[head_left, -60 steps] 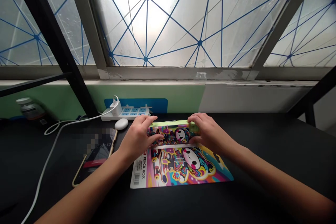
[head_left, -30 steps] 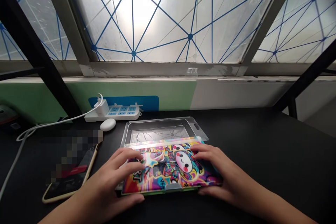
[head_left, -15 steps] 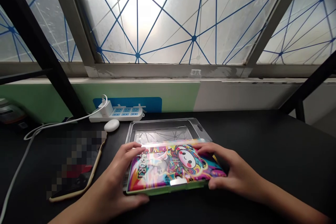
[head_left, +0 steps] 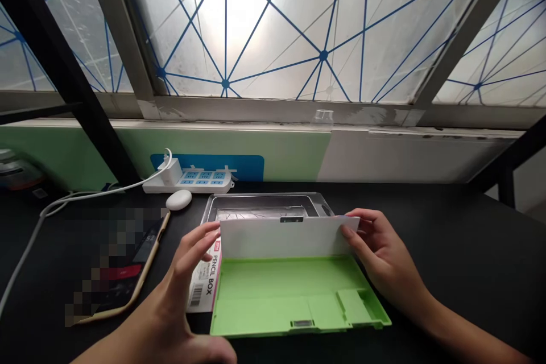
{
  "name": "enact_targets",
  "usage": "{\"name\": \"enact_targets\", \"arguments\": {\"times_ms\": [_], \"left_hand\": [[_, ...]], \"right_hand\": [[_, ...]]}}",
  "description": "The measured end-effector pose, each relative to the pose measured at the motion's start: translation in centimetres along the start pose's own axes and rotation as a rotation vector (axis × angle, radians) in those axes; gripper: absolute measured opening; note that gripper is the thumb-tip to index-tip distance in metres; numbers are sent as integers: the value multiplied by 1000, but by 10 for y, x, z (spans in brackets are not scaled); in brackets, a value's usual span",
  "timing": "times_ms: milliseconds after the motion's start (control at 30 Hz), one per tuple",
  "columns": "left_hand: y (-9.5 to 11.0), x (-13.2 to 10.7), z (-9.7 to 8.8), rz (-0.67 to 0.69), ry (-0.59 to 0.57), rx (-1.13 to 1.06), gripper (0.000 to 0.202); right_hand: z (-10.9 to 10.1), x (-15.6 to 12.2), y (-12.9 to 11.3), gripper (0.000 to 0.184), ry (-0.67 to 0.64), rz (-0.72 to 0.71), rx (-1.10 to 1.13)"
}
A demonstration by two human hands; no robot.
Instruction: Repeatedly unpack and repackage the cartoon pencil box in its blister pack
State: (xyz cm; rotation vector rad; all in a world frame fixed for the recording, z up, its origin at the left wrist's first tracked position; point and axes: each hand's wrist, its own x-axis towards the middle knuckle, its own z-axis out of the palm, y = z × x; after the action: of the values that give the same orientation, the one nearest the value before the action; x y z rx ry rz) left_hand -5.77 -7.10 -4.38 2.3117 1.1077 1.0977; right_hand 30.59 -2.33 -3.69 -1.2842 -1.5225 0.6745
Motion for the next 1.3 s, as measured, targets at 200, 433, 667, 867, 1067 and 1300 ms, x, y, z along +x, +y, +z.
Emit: {"name": "enact_targets", "arguments": {"times_ms": [200, 433, 667, 867, 1067, 1300], "left_hand": [[12, 5, -3, 75, 1, 141, 89], [15, 9, -7, -65, -117, 192, 77], [17, 14, -11, -80, -134, 244, 76], [17, 14, -10, -99, -134, 247, 73], [8, 16, -14, -112, -137, 268, 76], [4, 13, -15, -132, -158, 223, 76]], "right_hand": [[-11, 6, -4, 38, -133, -57, -336], [-18, 8, 2, 73, -208, -137, -592], [-23, 0, 8, 80, -158, -287, -757], [-20, -20, -21, 111, -373, -543, -788], [-18, -29, -35, 130, -502, -601, -779], [-20, -32, -34, 133, -494, -463, -812]]}}
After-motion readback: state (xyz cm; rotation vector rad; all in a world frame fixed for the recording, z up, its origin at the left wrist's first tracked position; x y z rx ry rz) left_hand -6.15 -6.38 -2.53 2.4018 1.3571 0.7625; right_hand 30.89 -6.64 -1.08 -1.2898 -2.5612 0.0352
